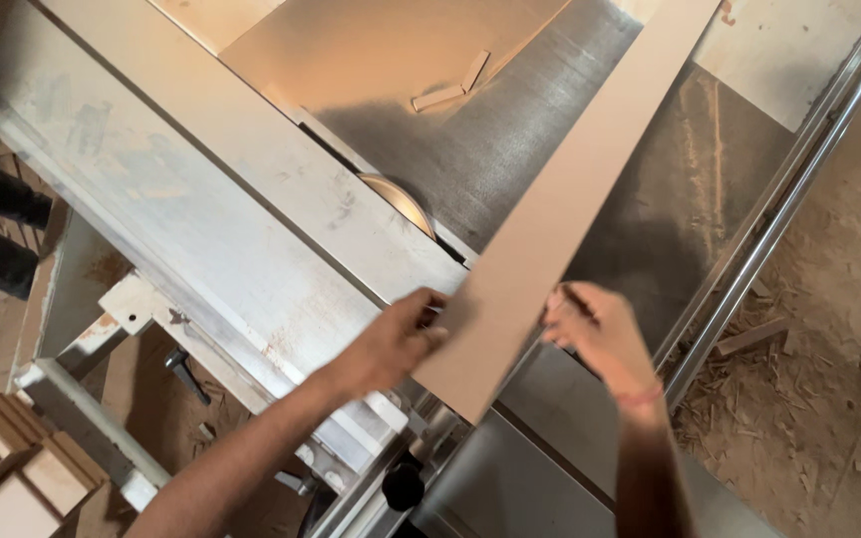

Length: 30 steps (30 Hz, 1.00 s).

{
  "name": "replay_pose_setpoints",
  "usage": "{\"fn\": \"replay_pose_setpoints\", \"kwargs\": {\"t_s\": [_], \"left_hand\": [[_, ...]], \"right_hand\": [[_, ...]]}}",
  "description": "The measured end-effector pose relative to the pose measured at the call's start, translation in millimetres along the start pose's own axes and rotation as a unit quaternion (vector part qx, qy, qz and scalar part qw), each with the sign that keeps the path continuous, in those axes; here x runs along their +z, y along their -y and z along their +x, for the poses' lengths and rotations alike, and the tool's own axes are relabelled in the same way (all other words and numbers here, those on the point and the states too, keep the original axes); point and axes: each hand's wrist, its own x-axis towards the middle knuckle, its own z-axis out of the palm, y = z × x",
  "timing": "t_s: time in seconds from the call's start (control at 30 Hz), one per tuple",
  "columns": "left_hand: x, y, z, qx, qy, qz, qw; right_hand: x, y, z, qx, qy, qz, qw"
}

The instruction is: The person repeatedly feeds rectangular wooden boards through a table saw, using a push block to guide each piece and then stacking the cut boards on the left side of the machine.

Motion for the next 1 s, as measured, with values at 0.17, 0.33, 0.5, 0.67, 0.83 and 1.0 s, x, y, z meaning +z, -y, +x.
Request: {"fn": "replay_pose_setpoints", "kwargs": {"t_s": [0.17, 0.33, 0.5, 0.67, 0.83, 1.0], "left_hand": [[-30, 74, 46, -0.022, -0.029, 0.039, 0.999], [-24, 145, 60, -0.071, -0.01, 0.087, 0.994], [-24, 170, 61, -0.057, -0.007, 0.199, 0.978], [-27, 162, 61, -0.088, -0.017, 0.216, 0.972], [-29, 156, 60, -0.156, 0.044, 0.216, 0.963], [-34, 154, 61, -0.077, 0.002, 0.207, 0.975]], "right_hand": [[-50, -22, 107, -0.206, -0.202, -0.194, 0.938], [-79, -63, 221, -0.245, -0.2, -0.299, 0.9], [-63, -101, 284, -0.239, -0.104, -0.415, 0.872], [-51, -105, 285, -0.137, -0.004, -0.466, 0.874], [-52, -100, 278, -0.124, 0.01, -0.507, 0.853], [-52, -101, 277, -0.115, 0.011, -0.503, 0.857]]}}
